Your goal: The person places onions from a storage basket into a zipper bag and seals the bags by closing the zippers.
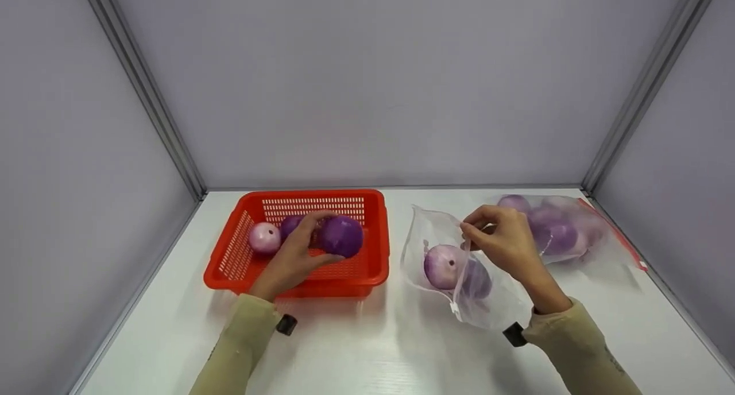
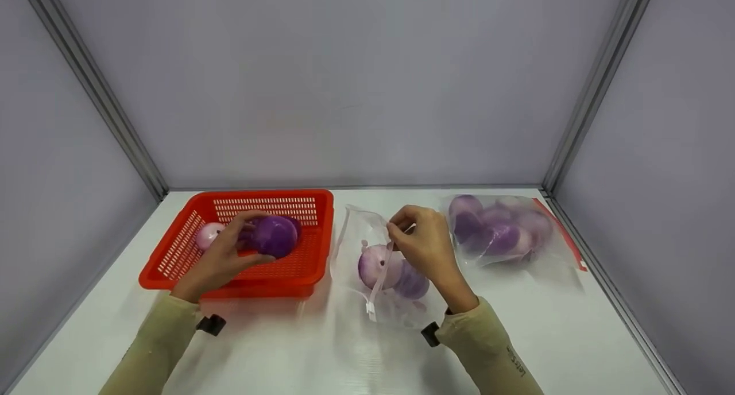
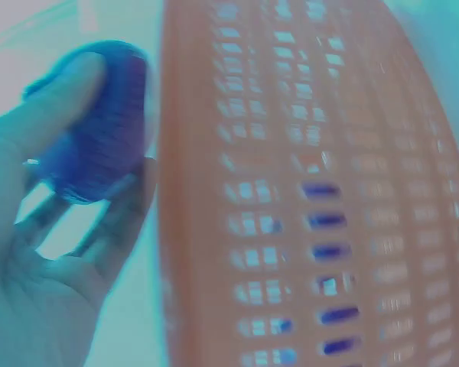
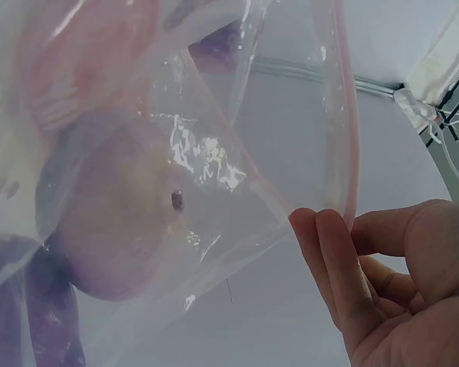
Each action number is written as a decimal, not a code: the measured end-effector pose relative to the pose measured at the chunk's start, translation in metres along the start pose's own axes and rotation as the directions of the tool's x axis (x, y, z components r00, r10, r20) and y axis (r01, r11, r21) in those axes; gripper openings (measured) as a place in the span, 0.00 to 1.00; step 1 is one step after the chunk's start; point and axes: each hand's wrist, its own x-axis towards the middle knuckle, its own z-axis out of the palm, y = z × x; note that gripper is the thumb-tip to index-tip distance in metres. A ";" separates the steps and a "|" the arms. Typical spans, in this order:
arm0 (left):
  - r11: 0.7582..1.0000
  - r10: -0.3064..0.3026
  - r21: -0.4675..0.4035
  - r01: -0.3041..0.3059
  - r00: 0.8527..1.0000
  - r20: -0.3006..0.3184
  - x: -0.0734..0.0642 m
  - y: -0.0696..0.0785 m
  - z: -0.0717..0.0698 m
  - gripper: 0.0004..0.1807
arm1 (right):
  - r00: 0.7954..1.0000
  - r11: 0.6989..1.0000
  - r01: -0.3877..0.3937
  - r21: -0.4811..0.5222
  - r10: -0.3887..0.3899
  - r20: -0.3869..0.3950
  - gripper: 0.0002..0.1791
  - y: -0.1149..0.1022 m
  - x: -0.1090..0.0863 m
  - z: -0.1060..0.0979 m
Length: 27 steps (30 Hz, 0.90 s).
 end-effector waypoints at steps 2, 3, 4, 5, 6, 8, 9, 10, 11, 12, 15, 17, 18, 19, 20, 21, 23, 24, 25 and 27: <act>0.999 0.030 -0.035 -0.030 0.999 -0.012 -0.003 0.005 0.001 0.44 | 1.000 1.000 0.001 -0.001 -0.001 0.000 0.04 0.001 0.000 0.000; 0.998 0.041 -0.037 -0.042 0.999 -0.017 -0.004 0.007 0.002 0.44 | 1.000 1.000 0.001 0.001 -0.001 0.000 0.05 0.001 0.000 0.000; 0.998 0.056 -0.039 -0.057 0.998 -0.019 -0.005 0.008 0.003 0.45 | 1.000 1.000 0.000 0.006 0.000 0.001 0.05 0.002 0.001 0.000; 0.997 0.068 -0.037 -0.069 0.997 -0.021 -0.006 0.010 0.004 0.45 | 1.000 1.000 -0.001 0.010 0.001 0.001 0.04 0.002 0.001 0.000; 0.996 0.078 -0.034 -0.079 0.997 -0.023 -0.007 0.012 0.005 0.45 | 1.000 1.000 -0.002 0.015 0.002 0.003 0.04 0.002 0.001 0.001; 0.995 0.098 -0.028 -0.098 0.995 -0.028 -0.009 0.015 0.008 0.45 | 1.000 1.000 -0.004 0.024 0.004 0.007 0.04 0.002 0.000 0.001; 0.994 0.106 -0.024 -0.107 0.994 -0.031 -0.009 0.016 0.009 0.45 | 1.000 1.000 -0.005 0.027 0.005 0.009 0.04 0.003 0.000 0.001; 0.993 0.114 -0.021 -0.115 0.993 -0.034 -0.009 0.018 0.010 0.45 | 1.000 1.000 -0.005 0.026 0.004 0.012 0.04 0.003 -0.001 0.001; 0.992 0.121 -0.020 -0.122 0.992 -0.035 -0.009 0.020 0.011 0.45 | 1.000 1.000 -0.003 0.024 0.003 0.015 0.05 0.003 -0.001 0.002; 0.992 0.125 -0.021 -0.126 0.992 -0.035 -0.009 0.021 0.013 0.45 | 1.000 1.000 -0.002 0.024 0.001 0.017 0.05 0.003 -0.001 0.002; 0.989 0.144 -0.018 -0.144 0.989 -0.033 -0.008 0.024 0.017 0.46 | 1.000 1.000 0.004 0.020 -0.005 0.020 0.05 0.002 -0.001 0.003; 0.987 0.158 -0.015 -0.159 0.987 -0.025 -0.007 0.026 0.019 0.46 | 1.000 1.000 0.006 0.019 -0.007 0.020 0.05 0.002 -0.001 0.004; 0.986 0.166 -0.018 -0.167 0.986 -0.021 -0.006 0.028 0.021 0.46 | 1.000 1.000 0.008 0.019 -0.008 0.020 0.04 0.002 -0.001 0.005; 0.984 0.176 -0.018 -0.176 0.984 -0.017 -0.005 0.030 0.022 0.46 | 1.000 1.000 0.009 0.018 -0.009 0.021 0.04 0.002 -0.001 0.005; 0.983 0.185 -0.021 -0.185 0.983 -0.011 -0.003 0.031 0.024 0.45 | 1.000 1.000 0.010 0.019 -0.011 0.021 0.04 0.001 0.000 0.005; 0.980 0.197 -0.027 -0.197 0.980 -0.005 -0.002 0.034 0.026 0.45 | 1.000 1.000 0.010 0.022 -0.011 0.021 0.04 0.001 0.000 0.006; 0.973 0.226 -0.038 -0.226 0.974 0.007 0.001 0.039 0.029 0.45 | 1.000 1.000 0.012 0.026 -0.012 0.020 0.04 0.001 0.000 0.007; 0.969 0.243 -0.041 -0.242 0.970 0.012 0.002 0.042 0.031 0.45 | 1.000 1.000 0.011 0.030 -0.012 0.022 0.04 0.000 0.000 0.008; 0.965 0.259 -0.042 -0.258 0.966 0.016 0.004 0.045 0.033 0.45 | 1.000 0.999 0.009 0.035 -0.009 0.022 0.04 0.000 0.000 0.009; 0.955 0.295 -0.050 -0.294 0.955 0.022 0.007 0.051 0.037 0.45 | 1.000 0.999 0.005 0.049 -0.006 0.025 0.05 -0.002 0.000 0.011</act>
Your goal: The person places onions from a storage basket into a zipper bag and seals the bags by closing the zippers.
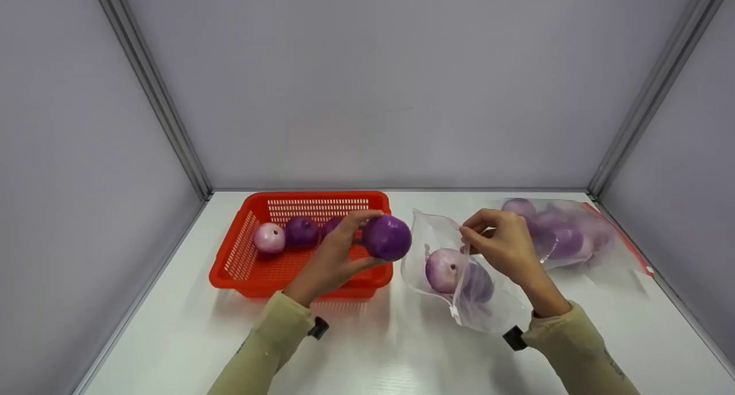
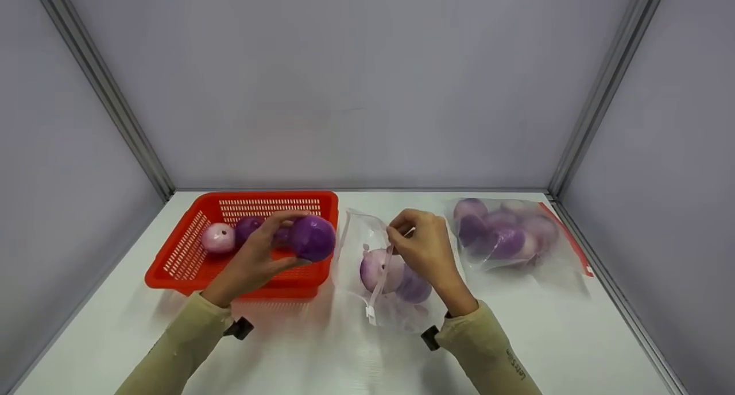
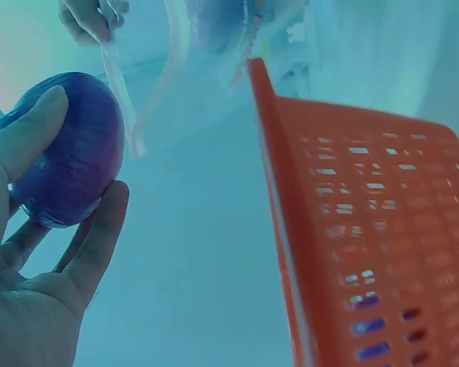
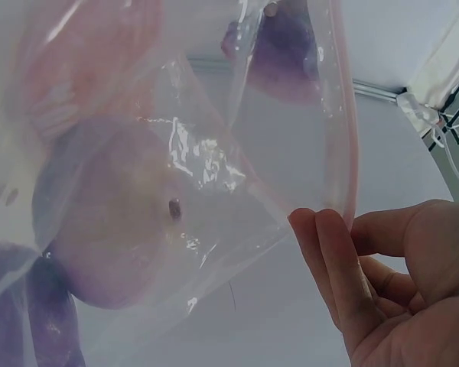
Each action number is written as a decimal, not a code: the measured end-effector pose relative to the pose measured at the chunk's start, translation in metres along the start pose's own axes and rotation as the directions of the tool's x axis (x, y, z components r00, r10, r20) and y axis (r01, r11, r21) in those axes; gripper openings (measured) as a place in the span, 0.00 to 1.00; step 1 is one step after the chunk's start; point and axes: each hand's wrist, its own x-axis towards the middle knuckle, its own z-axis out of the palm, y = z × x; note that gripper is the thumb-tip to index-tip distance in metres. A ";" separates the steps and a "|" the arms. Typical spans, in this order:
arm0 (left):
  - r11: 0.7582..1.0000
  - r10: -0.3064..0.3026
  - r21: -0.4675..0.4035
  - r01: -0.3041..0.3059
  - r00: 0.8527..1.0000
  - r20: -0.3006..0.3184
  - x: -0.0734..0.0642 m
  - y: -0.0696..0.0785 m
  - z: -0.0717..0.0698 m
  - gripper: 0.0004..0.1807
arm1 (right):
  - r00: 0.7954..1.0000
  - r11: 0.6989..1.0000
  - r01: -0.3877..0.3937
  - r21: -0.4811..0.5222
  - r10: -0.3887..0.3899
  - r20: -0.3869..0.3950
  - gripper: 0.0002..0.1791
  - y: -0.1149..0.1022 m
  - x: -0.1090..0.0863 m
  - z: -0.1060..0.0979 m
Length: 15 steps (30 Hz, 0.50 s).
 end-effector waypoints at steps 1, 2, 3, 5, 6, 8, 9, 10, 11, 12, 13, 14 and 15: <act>1.000 0.015 0.000 -0.015 1.000 0.004 0.002 0.002 0.003 0.45 | 1.000 1.000 -0.003 0.006 0.003 0.001 0.05 -0.001 0.000 0.000; 1.000 0.028 0.006 -0.028 1.000 0.008 0.004 0.004 0.006 0.45 | 1.000 1.000 -0.004 0.011 0.004 0.003 0.05 -0.001 0.000 0.001; 0.999 0.039 0.008 -0.039 0.999 0.013 0.006 0.005 0.009 0.45 | 1.000 1.000 -0.003 0.007 0.003 0.004 0.05 -0.002 0.000 0.002; 0.998 0.054 0.015 -0.055 0.998 0.021 0.008 0.006 0.014 0.44 | 1.000 1.000 -0.002 0.013 0.002 0.004 0.04 -0.003 0.000 0.003; 0.998 0.062 0.019 -0.062 0.998 0.025 0.009 0.007 0.017 0.44 | 1.000 1.000 -0.001 0.014 0.001 0.004 0.04 -0.003 0.000 0.004; 0.996 0.075 0.038 -0.076 0.997 0.031 0.010 0.008 0.021 0.43 | 1.000 1.000 0.005 0.008 -0.005 0.005 0.04 -0.003 0.000 0.005; 0.996 0.082 0.044 -0.083 0.996 0.030 0.010 0.008 0.023 0.43 | 1.000 1.000 0.008 0.005 -0.008 0.005 0.03 -0.003 -0.001 0.005; 0.994 0.092 0.053 -0.093 0.995 0.028 0.010 0.008 0.024 0.42 | 1.000 1.000 0.007 0.014 -0.007 0.008 0.03 -0.004 -0.001 0.005; 0.993 0.100 0.062 -0.101 0.995 0.025 0.011 0.008 0.026 0.42 | 1.000 1.000 0.009 0.013 -0.009 0.008 0.03 -0.004 -0.002 0.004; 0.992 0.105 0.070 -0.107 0.994 0.021 0.012 0.009 0.027 0.41 | 1.000 1.000 0.013 0.011 -0.013 0.008 0.03 -0.005 -0.002 0.004; 0.991 0.107 0.081 -0.108 0.994 0.015 0.012 0.009 0.028 0.41 | 1.000 1.000 0.014 0.013 -0.014 0.009 0.03 -0.005 -0.003 0.004; 0.991 0.104 0.088 -0.105 0.995 0.010 0.013 0.010 0.029 0.41 | 1.000 1.000 0.016 0.017 -0.016 0.011 0.03 -0.005 -0.003 0.003; 0.991 0.099 0.094 -0.099 0.995 0.004 0.014 0.010 0.030 0.40 | 1.000 1.000 0.018 0.019 -0.018 0.012 0.03 -0.006 -0.003 0.003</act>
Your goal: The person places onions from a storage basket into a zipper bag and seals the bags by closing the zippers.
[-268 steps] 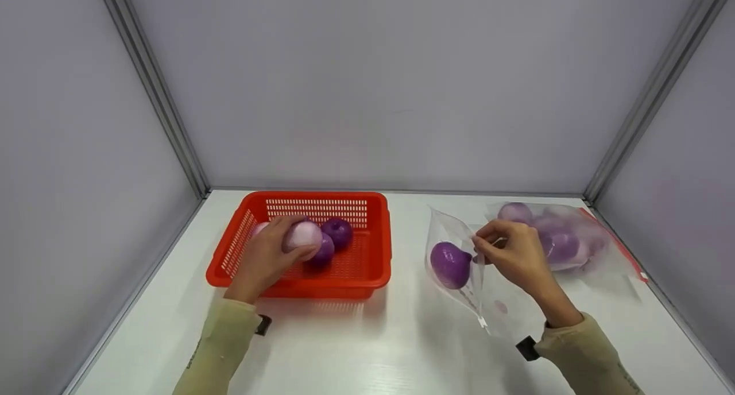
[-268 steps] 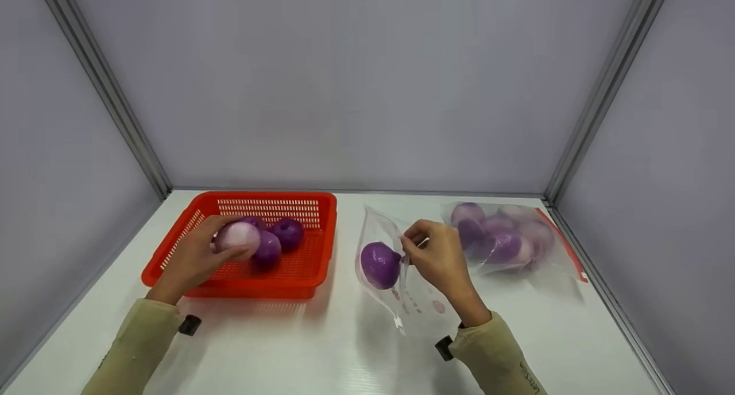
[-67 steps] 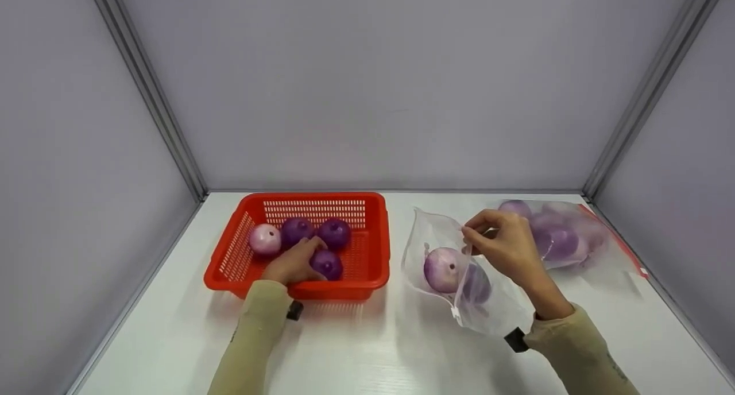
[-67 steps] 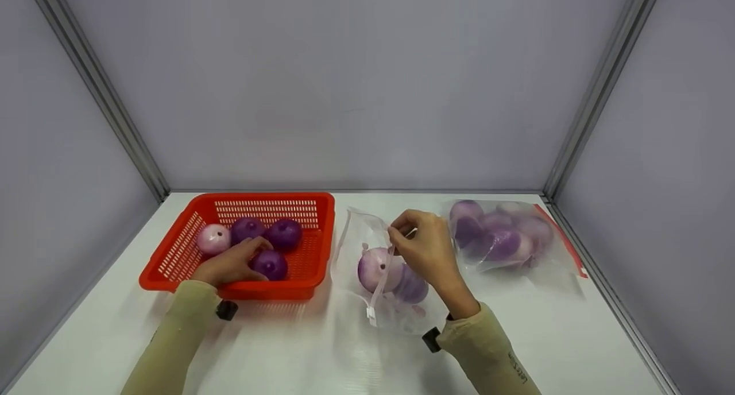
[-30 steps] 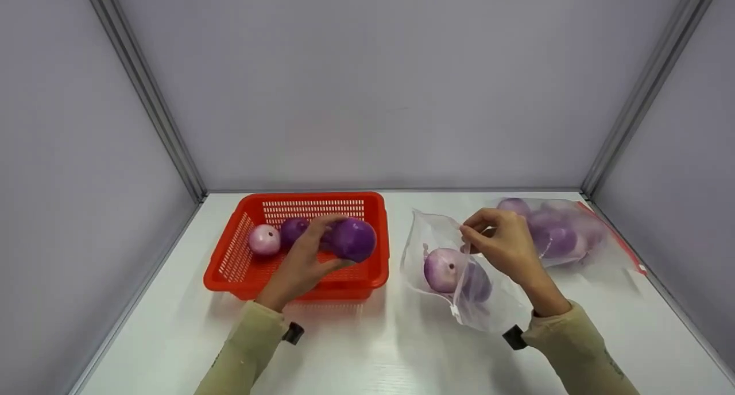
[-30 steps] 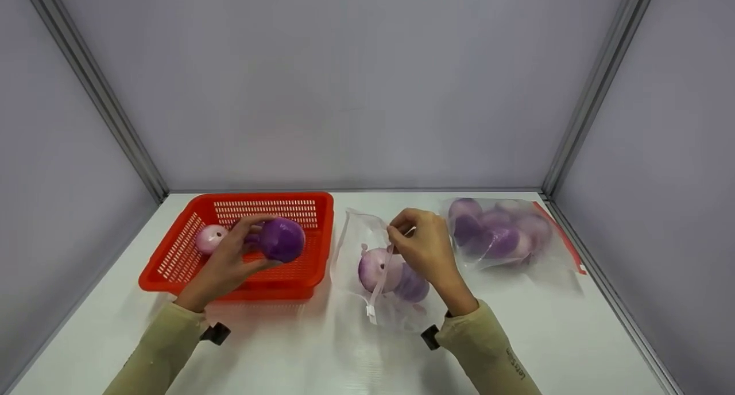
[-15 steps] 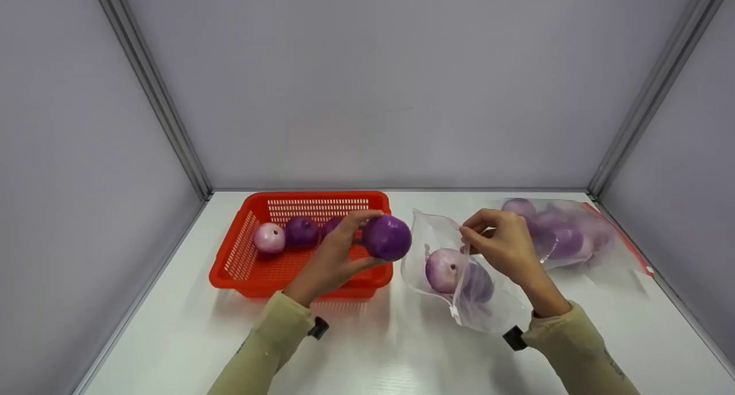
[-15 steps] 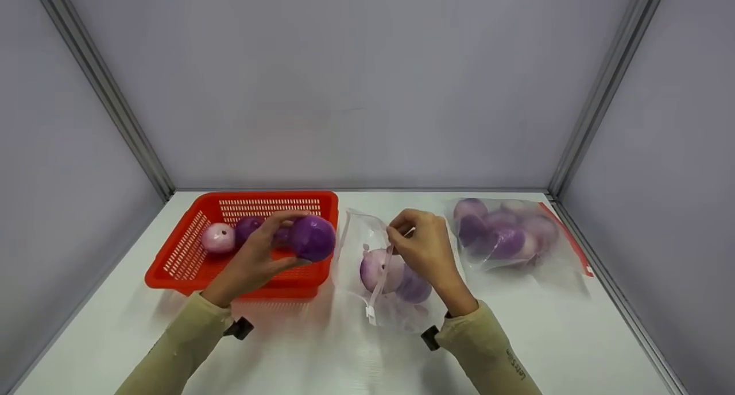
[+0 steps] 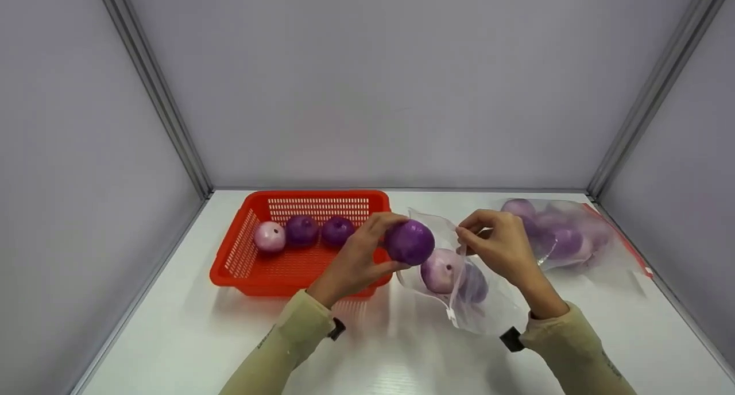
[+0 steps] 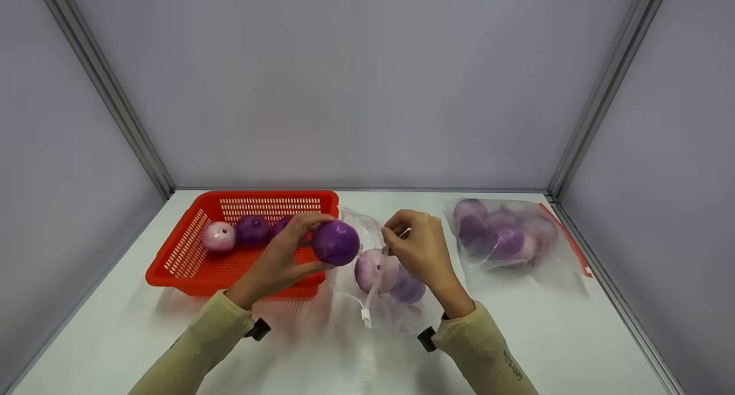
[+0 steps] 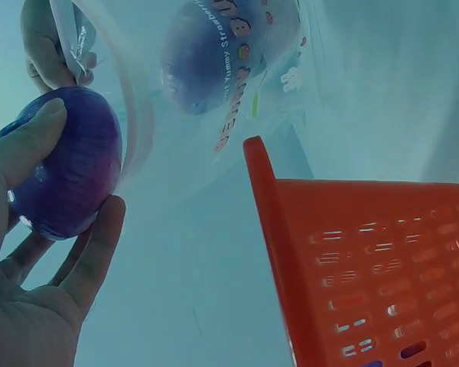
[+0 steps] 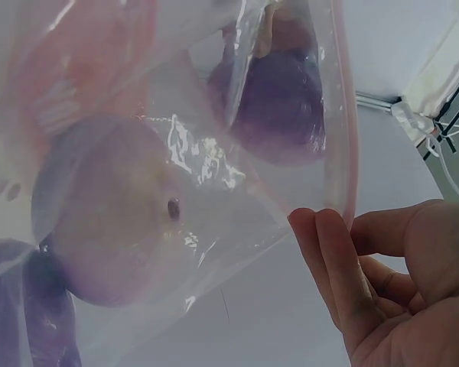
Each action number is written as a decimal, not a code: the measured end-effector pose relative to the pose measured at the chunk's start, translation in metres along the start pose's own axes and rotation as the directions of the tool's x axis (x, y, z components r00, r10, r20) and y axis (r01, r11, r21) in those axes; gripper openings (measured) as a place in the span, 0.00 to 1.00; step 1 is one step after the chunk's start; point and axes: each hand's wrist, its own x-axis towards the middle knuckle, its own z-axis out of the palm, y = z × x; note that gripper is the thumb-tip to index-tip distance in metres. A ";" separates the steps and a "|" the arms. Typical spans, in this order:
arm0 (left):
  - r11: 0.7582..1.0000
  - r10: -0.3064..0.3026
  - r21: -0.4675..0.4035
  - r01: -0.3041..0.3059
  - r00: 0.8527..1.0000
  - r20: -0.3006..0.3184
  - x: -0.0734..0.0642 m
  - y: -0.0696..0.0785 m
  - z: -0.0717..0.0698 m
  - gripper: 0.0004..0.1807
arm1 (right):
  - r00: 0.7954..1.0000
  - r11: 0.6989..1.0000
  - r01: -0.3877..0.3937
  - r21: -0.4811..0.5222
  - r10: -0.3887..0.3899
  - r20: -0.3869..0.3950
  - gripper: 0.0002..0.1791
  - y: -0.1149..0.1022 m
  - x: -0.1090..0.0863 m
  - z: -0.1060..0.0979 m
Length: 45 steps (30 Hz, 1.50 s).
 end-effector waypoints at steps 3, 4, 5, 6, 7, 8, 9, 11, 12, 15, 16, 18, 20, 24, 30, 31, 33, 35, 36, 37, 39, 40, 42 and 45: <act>0.999 -0.027 0.030 0.028 1.000 -0.008 0.002 0.001 0.002 0.40 | 1.000 1.000 0.003 0.014 -0.003 0.007 0.03 0.000 0.001 0.000; 0.999 -0.034 0.040 0.035 0.999 -0.011 0.002 0.002 0.003 0.40 | 1.000 1.000 0.002 0.020 -0.002 0.009 0.03 -0.001 0.001 0.001; 0.998 -0.040 0.050 0.041 0.999 -0.013 0.003 0.002 0.004 0.40 | 1.000 1.000 0.002 0.023 -0.002 0.011 0.03 -0.001 0.001 0.001; 0.997 -0.043 0.059 0.044 0.999 -0.016 0.003 0.002 0.005 0.40 | 1.000 1.000 0.001 0.024 -0.002 0.011 0.03 -0.001 0.001 0.001; 0.997 -0.046 0.069 0.047 0.999 -0.020 0.004 0.002 0.006 0.41 | 1.000 1.000 0.000 0.028 0.000 0.010 0.03 -0.002 0.001 0.002; 0.996 -0.048 0.074 0.049 0.999 -0.025 0.004 0.002 0.007 0.41 | 1.000 1.000 -0.001 0.030 0.001 0.009 0.03 -0.002 0.001 0.002; 0.996 -0.047 0.078 0.050 0.998 -0.032 0.005 0.002 0.007 0.41 | 1.000 0.999 -0.002 0.034 0.002 0.009 0.03 -0.002 0.001 0.002; 0.994 -0.047 0.092 0.051 0.998 -0.045 0.006 0.001 0.009 0.41 | 1.000 0.999 -0.002 0.039 0.002 0.010 0.03 -0.003 0.001 0.003; 0.994 -0.045 0.101 0.050 0.998 -0.052 0.006 0.001 0.010 0.42 | 1.000 0.999 -0.003 0.040 0.002 0.010 0.03 -0.004 0.000 0.003; 0.990 -0.033 0.135 0.042 0.997 -0.065 0.006 0.000 0.012 0.42 | 1.000 0.999 -0.003 0.046 0.002 0.014 0.04 -0.005 0.000 0.003; 0.988 -0.028 0.149 0.037 0.997 -0.066 0.006 0.000 0.013 0.41 | 1.000 0.999 -0.001 0.043 0.001 0.013 0.03 -0.005 0.000 0.003; 0.985 -0.016 0.172 0.027 0.998 -0.066 0.006 -0.001 0.015 0.40 | 1.000 0.999 -0.002 0.035 0.001 0.010 0.03 -0.006 0.000 0.003; 0.982 -0.005 0.188 0.017 0.998 -0.063 0.006 -0.002 0.017 0.39 | 1.000 1.000 -0.004 0.031 0.004 0.009 0.03 -0.006 0.001 0.003; 0.983 0.007 0.182 0.003 0.998 -0.056 0.004 -0.004 0.020 0.37 | 1.000 0.999 -0.016 0.034 0.016 0.008 0.03 -0.006 0.002 0.003; 0.994 -0.019 0.111 0.024 0.999 -0.051 0.000 -0.006 0.017 0.37 | 1.000 1.000 -0.013 0.022 0.013 -0.009 0.03 -0.007 0.003 0.000; 0.994 -0.026 0.105 0.031 0.998 -0.053 -0.001 -0.007 0.016 0.37 | 1.000 1.000 -0.011 0.021 0.011 -0.012 0.03 -0.007 0.003 0.000; 0.994 -0.043 0.094 0.049 0.997 -0.060 -0.002 -0.010 0.013 0.36 | 1.000 1.000 -0.013 0.022 0.014 -0.016 0.04 -0.007 0.003 -0.002; 0.994 -0.069 0.079 0.074 0.995 -0.069 -0.004 -0.014 0.009 0.35 | 1.000 1.000 -0.014 0.016 0.014 -0.020 0.04 -0.007 0.003 -0.002; 0.993 -0.086 0.070 0.091 0.994 -0.073 -0.004 -0.016 0.007 0.35 | 1.000 1.000 -0.015 0.014 0.015 -0.020 0.04 -0.007 0.003 -0.003; 0.992 -0.106 0.058 0.111 0.991 -0.075 -0.004 -0.018 0.004 0.34 | 1.000 1.000 -0.015 0.011 0.015 -0.020 0.04 -0.007 0.003 -0.003; 0.986 -0.156 0.040 0.159 0.985 -0.075 -0.005 -0.022 -0.002 0.33 | 1.000 1.000 -0.017 0.008 0.018 -0.018 0.03 -0.006 0.003 -0.003; 0.982 -0.185 0.035 0.188 0.980 -0.071 -0.005 -0.024 -0.006 0.34 | 1.000 1.000 -0.018 0.006 0.018 -0.019 0.03 -0.006 0.003 -0.003; 0.969 -0.243 0.030 0.245 0.969 -0.054 -0.006 -0.027 -0.012 0.34 | 1.000 1.000 -0.019 0.005 0.019 -0.022 0.03 -0.005 0.004 -0.003; 0.947 -0.317 0.049 0.318 0.948 -0.031 -0.006 -0.032 -0.023 0.36 | 0.999 1.000 -0.019 0.003 0.019 -0.033 0.03 -0.005 0.005 -0.003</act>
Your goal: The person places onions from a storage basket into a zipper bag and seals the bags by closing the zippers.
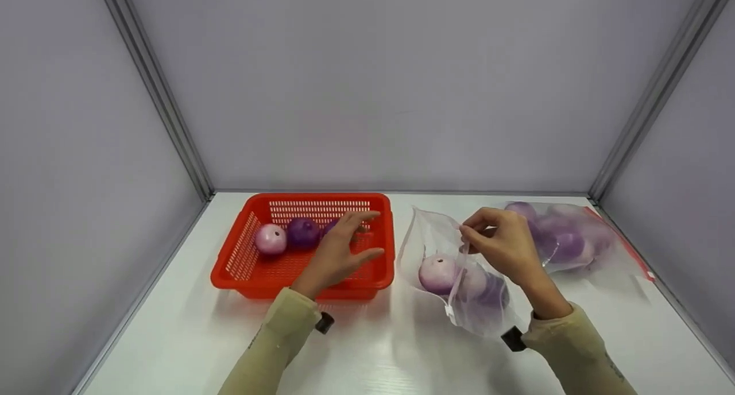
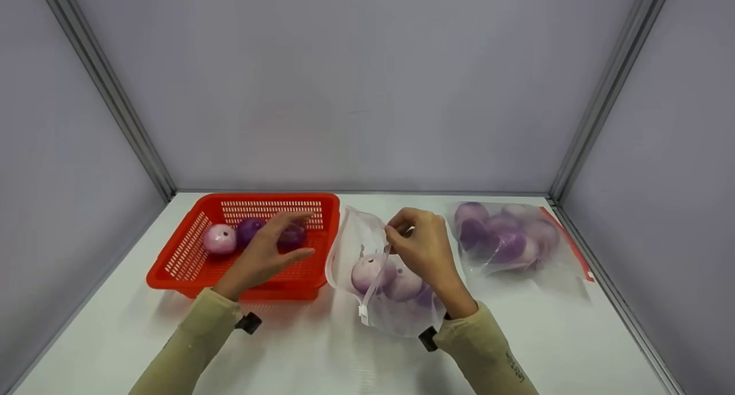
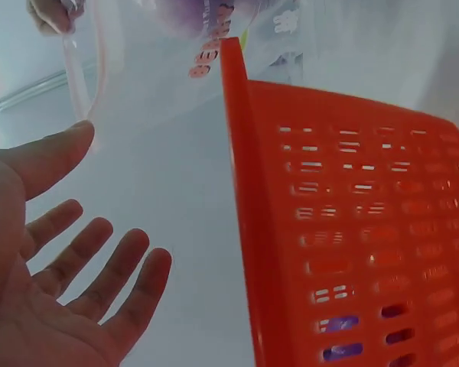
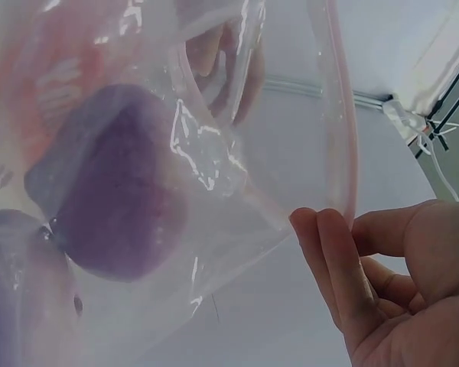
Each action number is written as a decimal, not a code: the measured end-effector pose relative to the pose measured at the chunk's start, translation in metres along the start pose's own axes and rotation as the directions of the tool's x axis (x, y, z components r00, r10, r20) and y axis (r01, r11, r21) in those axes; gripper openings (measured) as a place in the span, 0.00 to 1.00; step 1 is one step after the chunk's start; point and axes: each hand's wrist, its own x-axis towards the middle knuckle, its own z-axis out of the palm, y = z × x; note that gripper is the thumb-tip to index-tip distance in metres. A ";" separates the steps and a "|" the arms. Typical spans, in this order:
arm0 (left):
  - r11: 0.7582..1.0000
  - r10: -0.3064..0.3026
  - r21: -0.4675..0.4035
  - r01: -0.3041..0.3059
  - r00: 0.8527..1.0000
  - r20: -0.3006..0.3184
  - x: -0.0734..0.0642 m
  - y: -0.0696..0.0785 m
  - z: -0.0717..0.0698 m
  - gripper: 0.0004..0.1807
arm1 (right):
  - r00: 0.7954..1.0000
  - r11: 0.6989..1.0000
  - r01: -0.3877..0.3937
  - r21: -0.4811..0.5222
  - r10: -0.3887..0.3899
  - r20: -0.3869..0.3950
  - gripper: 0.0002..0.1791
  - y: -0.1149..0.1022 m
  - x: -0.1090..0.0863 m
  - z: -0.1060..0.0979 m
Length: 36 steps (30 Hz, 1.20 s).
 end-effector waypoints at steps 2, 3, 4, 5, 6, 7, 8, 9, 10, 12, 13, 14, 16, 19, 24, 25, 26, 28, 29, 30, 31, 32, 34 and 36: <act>0.999 -0.034 0.004 0.034 0.999 0.005 0.001 -0.003 -0.006 0.37 | 1.000 1.000 0.000 0.000 0.000 -0.004 0.03 0.001 0.000 0.000; 0.999 -0.051 0.006 0.051 0.999 0.002 0.002 -0.004 -0.009 0.37 | 1.000 1.000 0.000 0.000 0.000 -0.006 0.03 0.001 0.000 0.000; 0.998 -0.063 0.004 0.063 0.998 -0.004 0.003 -0.005 -0.013 0.37 | 1.000 1.000 0.001 -0.001 -0.001 -0.006 0.03 0.001 0.000 0.000; 0.998 -0.069 0.004 0.069 0.998 -0.013 0.005 -0.006 -0.017 0.37 | 1.000 1.000 0.001 0.001 -0.001 -0.005 0.03 0.001 0.000 0.000; 0.997 -0.072 0.004 0.072 0.997 -0.023 0.006 -0.006 -0.021 0.37 | 1.000 1.000 0.001 0.002 -0.001 -0.004 0.03 0.002 0.000 0.000; 0.998 -0.069 0.005 0.069 0.997 -0.034 0.008 -0.007 -0.025 0.36 | 1.000 1.000 0.001 0.004 -0.001 -0.002 0.03 0.002 0.000 0.000; 0.998 -0.065 0.008 0.065 0.997 -0.046 0.010 -0.006 -0.028 0.35 | 1.000 1.000 -0.001 0.006 0.001 -0.001 0.03 0.002 0.000 0.000; 0.998 -0.065 0.012 0.066 0.996 -0.054 0.011 -0.006 -0.032 0.35 | 1.000 1.000 -0.002 0.006 0.002 0.000 0.03 0.002 0.000 0.000; 0.998 -0.055 0.024 0.057 0.997 -0.061 0.014 -0.005 -0.036 0.35 | 1.000 1.000 -0.001 0.007 0.001 0.001 0.03 0.002 0.000 0.000; 0.999 -0.041 0.032 0.044 0.996 -0.074 0.019 -0.004 -0.042 0.34 | 1.000 1.000 -0.001 0.008 0.001 0.003 0.03 0.002 0.000 -0.001; 0.999 -0.032 0.036 0.035 0.996 -0.082 0.022 -0.004 -0.045 0.33 | 1.000 1.000 0.000 0.008 0.000 0.003 0.03 0.002 0.000 -0.001; 0.999 -0.034 0.034 0.037 0.995 -0.089 0.026 -0.004 -0.047 0.33 | 1.000 1.000 -0.001 0.011 0.001 0.003 0.03 0.002 0.000 -0.001; 0.999 -0.035 0.023 0.037 0.993 -0.110 0.034 -0.008 -0.051 0.32 | 1.000 1.000 -0.003 0.013 0.003 0.003 0.03 0.001 0.000 -0.001; 0.998 -0.058 -0.031 0.054 0.988 -0.141 0.045 -0.017 -0.054 0.29 | 1.000 1.000 -0.009 0.021 0.009 0.005 0.03 0.001 0.001 -0.001; 0.985 -0.138 -0.119 0.123 0.983 -0.124 0.056 -0.036 -0.055 0.28 | 1.000 0.999 -0.021 0.030 0.021 0.003 0.03 0.002 0.000 -0.002; 0.982 -0.155 -0.127 0.141 0.982 -0.110 0.058 -0.040 -0.055 0.28 | 1.000 0.999 -0.023 0.032 0.023 0.002 0.03 0.003 0.000 -0.002; 0.978 -0.171 -0.133 0.158 0.981 -0.095 0.059 -0.044 -0.054 0.28 | 1.000 0.999 -0.022 0.033 0.022 0.000 0.03 0.003 0.000 -0.002; 0.971 -0.202 -0.144 0.191 0.977 -0.062 0.061 -0.052 -0.052 0.29 | 1.000 0.999 -0.020 0.033 0.020 -0.001 0.03 0.005 0.000 -0.002; 0.966 -0.219 -0.151 0.210 0.975 -0.045 0.063 -0.056 -0.051 0.29 | 1.000 0.999 -0.018 0.031 0.018 0.000 0.03 0.005 0.000 -0.001; 0.960 -0.236 -0.160 0.228 0.971 -0.031 0.064 -0.060 -0.050 0.29 | 1.000 0.999 -0.017 0.030 0.016 0.001 0.03 0.005 0.000 -0.001; 0.953 -0.255 -0.173 0.248 0.967 -0.015 0.065 -0.063 -0.048 0.29 | 1.000 1.000 -0.015 0.027 0.015 0.003 0.03 0.006 0.000 -0.001; 0.946 -0.272 -0.183 0.267 0.962 -0.002 0.067 -0.066 -0.047 0.30 | 1.000 1.000 -0.013 0.023 0.013 0.003 0.03 0.006 0.000 -0.001; 0.934 -0.304 -0.191 0.302 0.953 0.020 0.070 -0.070 -0.045 0.30 | 1.000 1.000 -0.014 0.016 0.014 0.001 0.03 0.006 0.000 -0.001; 0.926 -0.329 -0.184 0.330 0.943 0.039 0.073 -0.074 -0.043 0.31 | 1.000 1.000 -0.015 0.011 0.015 -0.002 0.03 0.006 0.000 -0.001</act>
